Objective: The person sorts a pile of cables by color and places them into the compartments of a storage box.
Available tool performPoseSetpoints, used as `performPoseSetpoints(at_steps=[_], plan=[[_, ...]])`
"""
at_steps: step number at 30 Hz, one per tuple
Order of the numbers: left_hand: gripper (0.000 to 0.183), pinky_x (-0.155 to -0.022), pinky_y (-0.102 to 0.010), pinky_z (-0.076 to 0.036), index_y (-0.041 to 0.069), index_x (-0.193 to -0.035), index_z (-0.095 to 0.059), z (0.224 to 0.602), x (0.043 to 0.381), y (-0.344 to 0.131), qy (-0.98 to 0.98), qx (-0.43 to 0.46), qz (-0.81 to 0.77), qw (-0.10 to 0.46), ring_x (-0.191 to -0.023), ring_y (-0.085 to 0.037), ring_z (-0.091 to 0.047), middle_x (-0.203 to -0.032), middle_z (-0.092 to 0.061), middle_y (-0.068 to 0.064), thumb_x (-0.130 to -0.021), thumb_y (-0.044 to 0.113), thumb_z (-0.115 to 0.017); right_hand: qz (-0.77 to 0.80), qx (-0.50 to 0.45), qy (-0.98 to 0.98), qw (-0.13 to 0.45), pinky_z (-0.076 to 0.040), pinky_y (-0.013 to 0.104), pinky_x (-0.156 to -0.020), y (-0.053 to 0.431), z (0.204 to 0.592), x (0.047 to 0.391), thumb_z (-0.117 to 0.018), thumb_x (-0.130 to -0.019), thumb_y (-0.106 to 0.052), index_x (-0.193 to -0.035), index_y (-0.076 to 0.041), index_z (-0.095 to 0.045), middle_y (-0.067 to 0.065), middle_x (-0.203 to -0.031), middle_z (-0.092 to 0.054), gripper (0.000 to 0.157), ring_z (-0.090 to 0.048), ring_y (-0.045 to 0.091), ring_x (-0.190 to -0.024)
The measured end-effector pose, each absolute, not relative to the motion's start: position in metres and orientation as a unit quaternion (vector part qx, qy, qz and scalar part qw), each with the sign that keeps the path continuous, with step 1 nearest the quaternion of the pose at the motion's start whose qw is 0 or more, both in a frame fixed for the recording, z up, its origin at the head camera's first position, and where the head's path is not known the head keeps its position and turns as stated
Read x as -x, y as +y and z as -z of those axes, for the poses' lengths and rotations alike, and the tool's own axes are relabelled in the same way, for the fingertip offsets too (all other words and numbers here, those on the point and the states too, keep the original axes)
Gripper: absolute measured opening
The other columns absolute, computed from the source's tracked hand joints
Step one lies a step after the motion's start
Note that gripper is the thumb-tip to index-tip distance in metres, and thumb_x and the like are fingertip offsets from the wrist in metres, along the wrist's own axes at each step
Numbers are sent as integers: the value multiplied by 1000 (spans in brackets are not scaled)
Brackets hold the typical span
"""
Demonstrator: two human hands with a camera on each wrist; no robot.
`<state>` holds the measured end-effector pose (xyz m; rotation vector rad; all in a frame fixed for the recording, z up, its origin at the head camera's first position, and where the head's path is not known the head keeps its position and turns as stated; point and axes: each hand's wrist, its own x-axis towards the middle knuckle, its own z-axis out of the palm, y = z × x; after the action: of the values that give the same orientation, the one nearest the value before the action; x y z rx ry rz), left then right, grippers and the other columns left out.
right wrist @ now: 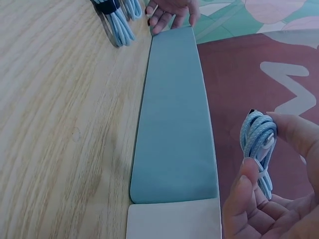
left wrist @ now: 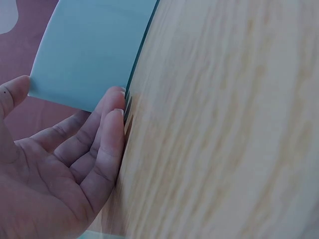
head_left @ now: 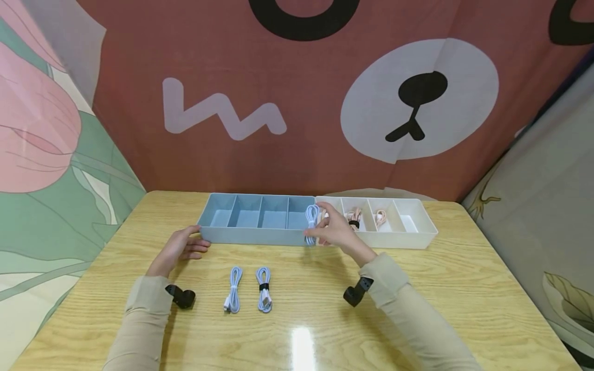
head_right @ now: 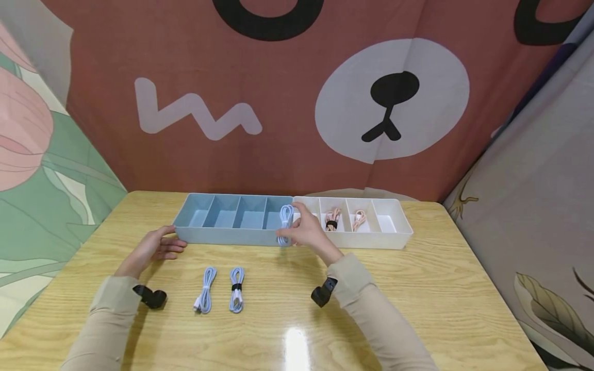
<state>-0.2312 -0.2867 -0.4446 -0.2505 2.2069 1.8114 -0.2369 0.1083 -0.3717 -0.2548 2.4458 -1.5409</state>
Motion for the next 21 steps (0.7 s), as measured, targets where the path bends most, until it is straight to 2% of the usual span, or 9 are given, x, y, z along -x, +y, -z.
performPoseSetpoints(at_steps=[3,7,15,21], plan=[[78,-66,-30,-53,-3,-140,-24,445,231,-286,763,88,-625,138,-74,-12,-65,-82,-67,1,-89,54,-43,524,83,839,117,-51,46,-59,108,373,240,-76,-75,-20,-144,-16,-23,9,-73,-58,86,-57,44,-67],[80,-66,-31,-53,-3,-140,-23,444,231,-286,761,89,-627,138,-74,-12,-65,-82,-67,1,-88,54,-44,534,75,835,111,-50,49,-63,105,374,245,-75,-76,-21,-144,-18,-23,11,-73,-60,85,-56,47,-72],[84,-66,-30,-53,-2,-141,-21,445,232,-287,755,88,-634,139,-74,-12,-65,-82,-67,1,-86,57,-47,557,44,822,113,-50,51,-67,97,372,254,-75,-76,-22,-143,-21,-23,9,-71,-60,84,-56,47,-74],[79,-65,-30,-53,-1,-141,-21,446,232,-287,756,90,-633,136,-73,-12,-65,-81,-67,1,-89,53,-45,557,28,823,105,-50,47,-61,95,373,260,-75,-76,-23,-143,-20,-23,8,-66,-57,84,-58,41,-67]])
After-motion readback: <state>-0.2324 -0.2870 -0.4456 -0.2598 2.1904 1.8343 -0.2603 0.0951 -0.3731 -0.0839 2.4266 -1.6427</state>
